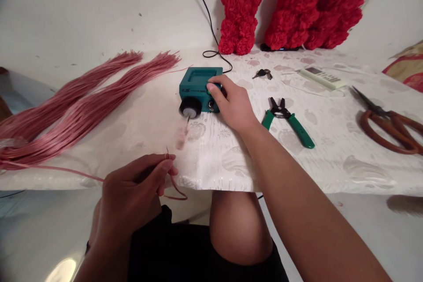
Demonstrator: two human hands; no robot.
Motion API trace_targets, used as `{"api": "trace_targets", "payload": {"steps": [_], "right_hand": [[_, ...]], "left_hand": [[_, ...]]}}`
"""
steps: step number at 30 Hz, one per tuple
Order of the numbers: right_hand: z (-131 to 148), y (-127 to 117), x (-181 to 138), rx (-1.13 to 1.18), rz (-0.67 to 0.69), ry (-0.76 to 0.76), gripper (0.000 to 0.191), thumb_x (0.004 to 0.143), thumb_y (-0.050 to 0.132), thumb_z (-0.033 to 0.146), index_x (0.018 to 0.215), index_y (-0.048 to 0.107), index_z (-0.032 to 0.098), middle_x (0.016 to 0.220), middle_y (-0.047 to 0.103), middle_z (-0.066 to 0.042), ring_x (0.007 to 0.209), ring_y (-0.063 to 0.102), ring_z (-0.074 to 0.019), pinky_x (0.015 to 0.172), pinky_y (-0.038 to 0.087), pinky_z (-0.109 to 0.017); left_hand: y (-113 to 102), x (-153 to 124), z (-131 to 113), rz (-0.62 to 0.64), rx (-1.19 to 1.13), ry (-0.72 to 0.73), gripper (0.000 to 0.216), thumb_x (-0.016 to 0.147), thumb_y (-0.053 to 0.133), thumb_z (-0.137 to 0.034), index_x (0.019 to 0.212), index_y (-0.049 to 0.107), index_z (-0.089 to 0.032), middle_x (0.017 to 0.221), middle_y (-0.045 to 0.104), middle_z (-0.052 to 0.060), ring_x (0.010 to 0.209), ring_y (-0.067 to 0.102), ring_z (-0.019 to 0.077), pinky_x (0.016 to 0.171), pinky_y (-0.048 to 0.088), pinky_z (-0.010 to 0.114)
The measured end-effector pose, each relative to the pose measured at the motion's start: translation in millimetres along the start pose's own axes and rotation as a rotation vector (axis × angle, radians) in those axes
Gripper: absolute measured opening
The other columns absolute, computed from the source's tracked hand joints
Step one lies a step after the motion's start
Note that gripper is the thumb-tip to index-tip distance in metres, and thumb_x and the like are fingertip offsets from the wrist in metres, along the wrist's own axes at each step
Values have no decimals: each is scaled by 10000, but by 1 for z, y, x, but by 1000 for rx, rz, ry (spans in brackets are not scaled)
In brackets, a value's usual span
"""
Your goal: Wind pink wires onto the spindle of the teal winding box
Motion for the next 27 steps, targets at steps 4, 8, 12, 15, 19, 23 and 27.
{"api": "trace_targets", "payload": {"steps": [4,8,12,15,19,23,27], "right_hand": [[0,0,0,3,3,8,325,991,542,491,1088,705,227,755,648,1,679,601,-164,704,467,-305],[-1,0,0,3,6,15,320,988,543,482,1094,706,228,731,631,5,667,591,-162,700,463,-306],[-1,0,0,-8,7,15,333,986,538,500,1096,702,232,736,623,5,674,587,-162,701,463,-307],[-2,0,0,-6,10,14,346,988,531,510,1104,700,231,742,625,4,678,589,-161,705,466,-308],[-1,-1,0,-9,4,15,346,984,540,512,1101,705,232,743,633,0,684,594,-166,702,471,-308],[-2,0,-1,9,17,28,340,991,535,490,1125,702,226,743,637,2,687,607,-166,714,471,-313],[-1,0,-1,14,14,19,347,992,532,495,1123,703,223,758,644,0,702,617,-167,725,472,-315]], "left_hand": [[4,1,-4,127,92,83,150,926,598,-244,848,722,-211,643,657,-55,569,587,74,542,470,151],[5,2,-1,188,119,85,182,949,558,-267,823,674,-209,622,590,-60,558,560,78,501,438,145],[8,2,-1,197,157,92,204,962,534,-273,813,652,-200,616,572,-55,546,531,82,483,408,151],[8,3,-1,175,175,89,190,962,536,-266,834,662,-204,617,578,-57,548,532,82,495,411,154],[6,3,0,154,180,78,182,959,548,-278,841,671,-211,613,582,-60,538,534,80,480,403,148],[6,4,-1,148,179,94,180,956,551,-265,833,670,-209,613,593,-61,547,536,77,494,415,141],[6,3,-1,140,172,94,170,952,559,-269,840,673,-212,615,594,-63,542,538,74,493,417,139]]}}
Point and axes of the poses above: each hand's wrist, its own x-axis towards the middle knuckle, its own y-axis out of the palm, z = x × y, the point moved 6 cm from there along x, towards the middle knuckle
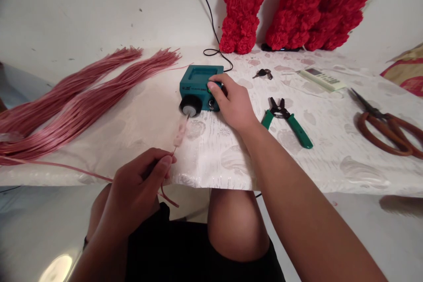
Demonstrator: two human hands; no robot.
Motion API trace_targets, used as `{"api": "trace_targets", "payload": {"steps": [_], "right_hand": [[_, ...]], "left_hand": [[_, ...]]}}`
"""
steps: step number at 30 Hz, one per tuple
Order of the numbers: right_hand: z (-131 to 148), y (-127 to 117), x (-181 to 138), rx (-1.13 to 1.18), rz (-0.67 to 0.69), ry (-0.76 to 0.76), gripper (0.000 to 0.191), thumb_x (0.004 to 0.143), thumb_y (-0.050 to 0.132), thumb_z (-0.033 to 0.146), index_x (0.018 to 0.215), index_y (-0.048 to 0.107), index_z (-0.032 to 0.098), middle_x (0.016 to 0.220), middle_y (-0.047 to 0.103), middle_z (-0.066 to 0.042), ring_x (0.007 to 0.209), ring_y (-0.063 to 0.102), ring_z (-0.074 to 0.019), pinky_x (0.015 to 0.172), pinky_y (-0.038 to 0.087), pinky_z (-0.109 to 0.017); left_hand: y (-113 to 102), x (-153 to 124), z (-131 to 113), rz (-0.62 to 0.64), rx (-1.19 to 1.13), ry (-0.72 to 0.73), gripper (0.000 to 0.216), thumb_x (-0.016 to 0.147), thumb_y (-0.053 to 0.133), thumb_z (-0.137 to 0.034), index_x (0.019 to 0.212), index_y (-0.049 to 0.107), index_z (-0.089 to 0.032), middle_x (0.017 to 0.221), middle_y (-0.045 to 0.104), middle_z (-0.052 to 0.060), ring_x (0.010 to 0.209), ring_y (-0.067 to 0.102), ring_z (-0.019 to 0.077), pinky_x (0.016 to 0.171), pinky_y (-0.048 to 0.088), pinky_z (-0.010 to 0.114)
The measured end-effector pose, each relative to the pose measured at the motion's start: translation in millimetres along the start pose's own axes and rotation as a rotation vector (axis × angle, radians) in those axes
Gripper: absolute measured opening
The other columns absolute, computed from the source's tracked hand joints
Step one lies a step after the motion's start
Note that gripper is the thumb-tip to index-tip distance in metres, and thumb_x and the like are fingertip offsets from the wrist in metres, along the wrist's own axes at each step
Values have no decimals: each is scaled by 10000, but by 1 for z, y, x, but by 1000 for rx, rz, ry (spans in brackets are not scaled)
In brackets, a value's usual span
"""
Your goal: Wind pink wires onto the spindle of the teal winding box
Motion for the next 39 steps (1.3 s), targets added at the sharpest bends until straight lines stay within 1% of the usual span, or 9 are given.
{"api": "trace_targets", "payload": {"steps": [5,9,13,19,23,28,32,39], "right_hand": [[-1,0,0,-4,2,-2,395,986,514,558,1117,693,231,762,642,-1,709,614,-173,720,474,-323],[-1,0,0,4,4,-8,382,991,513,543,1120,690,230,768,639,-2,701,602,-168,719,470,-325],[-2,1,0,6,6,-2,378,990,514,536,1121,691,229,760,638,1,689,594,-164,703,467,-323],[-2,1,0,12,12,4,413,988,503,577,1132,689,238,761,626,-5,706,602,-170,684,473,-314],[-2,1,-1,2,21,10,430,985,496,597,1147,688,248,788,639,-13,726,610,-177,666,474,-307],[-3,1,-1,5,19,11,443,982,495,608,1152,684,246,801,644,-13,728,614,-173,661,477,-302],[-2,1,0,-2,18,11,440,983,493,600,1149,689,242,796,644,-15,723,614,-175,638,466,-297],[-2,1,0,11,8,-3,428,987,497,584,1137,691,234,791,640,-12,720,612,-172,655,466,-301]], "left_hand": [[1,-1,1,8,5,-6,183,952,551,-269,824,666,-208,603,576,-61,531,523,78,482,407,146],[1,1,-1,-3,18,14,173,943,559,-251,817,667,-204,598,585,-59,542,524,85,502,404,167],[1,2,-1,-1,14,5,180,944,555,-259,813,665,-202,589,576,-58,536,523,92,499,400,182],[1,1,-2,9,35,-13,189,945,560,-273,808,667,-199,595,588,-52,549,532,103,521,411,203],[1,1,-2,7,29,-22,187,945,556,-269,819,672,-195,606,594,-46,552,538,100,518,418,192],[1,0,0,6,19,-46,189,943,556,-288,836,680,-194,603,588,-41,533,542,103,468,417,177],[1,-1,-2,-1,27,-18,184,939,559,-277,841,688,-189,621,616,-33,557,555,103,500,439,177],[3,-2,-1,1,-7,-95,197,932,573,-321,848,695,-191,633,604,-25,545,560,109,434,447,158]]}}
Point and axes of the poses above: each hand's wrist, its own x-axis towards the middle knuckle, its own y-axis out of the palm, z = x × y, the point moved 6 cm from there along x, towards the middle knuckle
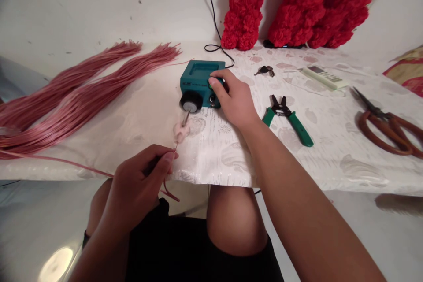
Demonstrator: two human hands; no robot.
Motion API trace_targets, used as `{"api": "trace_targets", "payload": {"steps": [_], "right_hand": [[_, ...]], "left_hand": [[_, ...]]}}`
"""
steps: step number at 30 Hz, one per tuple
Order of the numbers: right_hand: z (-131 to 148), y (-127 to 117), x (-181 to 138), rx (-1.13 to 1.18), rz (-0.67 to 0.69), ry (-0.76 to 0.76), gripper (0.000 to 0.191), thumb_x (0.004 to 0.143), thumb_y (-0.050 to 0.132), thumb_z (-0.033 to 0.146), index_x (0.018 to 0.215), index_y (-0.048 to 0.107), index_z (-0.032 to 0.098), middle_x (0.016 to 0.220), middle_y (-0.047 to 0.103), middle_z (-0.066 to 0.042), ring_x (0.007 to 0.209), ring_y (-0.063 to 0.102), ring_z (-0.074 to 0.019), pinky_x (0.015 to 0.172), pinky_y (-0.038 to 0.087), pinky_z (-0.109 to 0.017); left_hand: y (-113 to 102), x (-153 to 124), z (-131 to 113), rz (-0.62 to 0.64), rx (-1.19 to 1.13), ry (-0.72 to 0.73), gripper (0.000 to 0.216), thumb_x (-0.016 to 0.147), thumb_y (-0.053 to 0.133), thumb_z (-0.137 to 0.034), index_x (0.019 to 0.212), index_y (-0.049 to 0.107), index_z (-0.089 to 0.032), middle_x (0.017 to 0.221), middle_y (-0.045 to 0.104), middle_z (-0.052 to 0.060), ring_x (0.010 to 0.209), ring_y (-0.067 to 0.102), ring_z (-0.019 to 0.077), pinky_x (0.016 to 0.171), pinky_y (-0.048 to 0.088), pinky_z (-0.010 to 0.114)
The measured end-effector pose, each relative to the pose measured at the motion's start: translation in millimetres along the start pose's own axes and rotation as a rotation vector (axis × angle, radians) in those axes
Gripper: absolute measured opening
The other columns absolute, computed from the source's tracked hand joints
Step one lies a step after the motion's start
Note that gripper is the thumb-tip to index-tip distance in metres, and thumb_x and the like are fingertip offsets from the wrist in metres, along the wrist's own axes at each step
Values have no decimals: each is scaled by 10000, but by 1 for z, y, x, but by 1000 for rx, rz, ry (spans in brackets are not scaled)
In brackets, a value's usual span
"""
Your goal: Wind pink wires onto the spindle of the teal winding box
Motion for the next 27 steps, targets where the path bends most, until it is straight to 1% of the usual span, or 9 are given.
{"api": "trace_targets", "payload": {"steps": [3,8,12,20,27], "right_hand": [[0,0,0,0,3,10,423,983,502,586,1135,692,239,796,642,-11,717,612,-171,643,465,-298],[1,0,-1,11,3,7,414,981,510,572,1133,697,235,777,641,-9,687,597,-165,632,461,-299],[1,0,0,1,0,10,422,979,509,586,1136,696,241,770,643,-8,688,600,-169,639,465,-304],[1,-1,0,-11,0,9,401,988,509,562,1134,696,238,783,650,-9,707,608,-173,669,468,-312],[1,-1,0,-13,1,1,421,985,498,583,1133,693,241,767,642,-7,696,605,-173,667,471,-313]], "left_hand": [[0,0,0,-4,-7,-12,191,928,576,-323,847,697,-200,645,615,-23,551,570,111,426,453,152],[-1,1,0,-5,1,7,192,932,574,-325,845,694,-203,641,614,-24,554,581,114,435,457,158],[-1,1,0,-10,28,31,177,930,581,-304,839,695,-203,642,631,-27,578,592,113,486,474,168],[0,2,1,0,5,22,180,934,567,-293,853,696,-195,644,626,-29,557,578,104,457,457,156],[-1,0,1,-12,30,33,177,932,579,-296,852,702,-196,644,637,-28,579,596,111,498,477,173]]}}
Point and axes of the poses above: each hand's wrist, its own x-axis towards the middle knuckle, its own y-axis out of the palm, z = x × y, the point moved 6 cm from there along x, towards the middle knuckle
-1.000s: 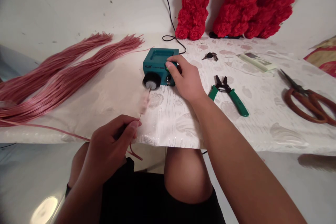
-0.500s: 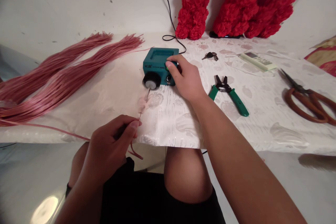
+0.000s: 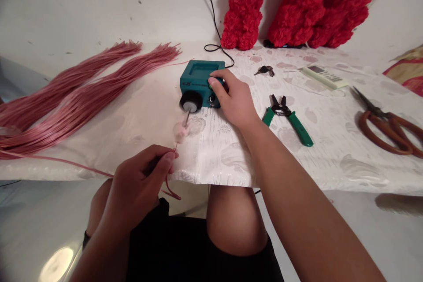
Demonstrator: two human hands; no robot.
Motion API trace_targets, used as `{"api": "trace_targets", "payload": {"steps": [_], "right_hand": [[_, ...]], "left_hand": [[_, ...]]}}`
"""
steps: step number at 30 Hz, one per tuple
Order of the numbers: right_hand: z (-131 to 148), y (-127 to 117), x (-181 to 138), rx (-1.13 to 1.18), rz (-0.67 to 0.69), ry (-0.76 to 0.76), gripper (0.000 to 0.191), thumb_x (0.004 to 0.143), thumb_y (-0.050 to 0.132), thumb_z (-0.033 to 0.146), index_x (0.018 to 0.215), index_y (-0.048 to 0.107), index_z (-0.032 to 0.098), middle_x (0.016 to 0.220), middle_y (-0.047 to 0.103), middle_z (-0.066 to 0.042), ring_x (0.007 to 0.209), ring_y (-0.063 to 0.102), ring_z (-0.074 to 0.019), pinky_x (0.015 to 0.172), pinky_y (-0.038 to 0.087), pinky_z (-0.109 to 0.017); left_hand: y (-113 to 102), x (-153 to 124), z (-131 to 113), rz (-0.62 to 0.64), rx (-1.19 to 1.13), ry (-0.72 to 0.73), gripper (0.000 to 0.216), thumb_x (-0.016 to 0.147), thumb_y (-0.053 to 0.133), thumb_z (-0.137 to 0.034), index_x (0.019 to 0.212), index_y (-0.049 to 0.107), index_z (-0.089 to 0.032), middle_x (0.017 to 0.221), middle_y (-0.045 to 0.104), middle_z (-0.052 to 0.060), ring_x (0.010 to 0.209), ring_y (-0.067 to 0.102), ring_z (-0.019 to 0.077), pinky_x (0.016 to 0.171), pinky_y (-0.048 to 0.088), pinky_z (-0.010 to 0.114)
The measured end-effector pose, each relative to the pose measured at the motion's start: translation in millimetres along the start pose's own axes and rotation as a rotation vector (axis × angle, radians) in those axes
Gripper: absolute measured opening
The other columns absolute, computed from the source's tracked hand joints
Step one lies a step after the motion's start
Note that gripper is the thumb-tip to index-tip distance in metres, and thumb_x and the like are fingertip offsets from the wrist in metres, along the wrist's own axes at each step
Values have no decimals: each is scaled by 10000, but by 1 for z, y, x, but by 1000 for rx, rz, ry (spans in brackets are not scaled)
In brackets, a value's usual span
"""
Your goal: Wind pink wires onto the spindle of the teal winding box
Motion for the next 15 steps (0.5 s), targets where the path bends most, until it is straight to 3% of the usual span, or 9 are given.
{"api": "trace_targets", "payload": {"steps": [9,15], "right_hand": [[0,0,0,-6,-5,10,372,984,526,523,1139,704,235,773,653,-7,703,606,-177,716,479,-320],[1,-1,0,-34,12,68,374,959,548,527,1137,712,242,752,647,-19,677,586,-199,692,479,-338]], "left_hand": [[-6,-1,-2,16,-160,-6,172,934,583,-279,832,697,-200,640,620,-38,570,554,85,512,449,151],[-38,-16,-7,-143,-393,-143,197,929,622,-342,846,713,-187,624,579,-33,525,486,70,503,401,173]]}}
Point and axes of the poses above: each hand's wrist, its own x-axis towards the middle knuckle, its own y-axis out of the palm, z = x × y, the point moved 6 cm from there along x, towards the middle knuckle
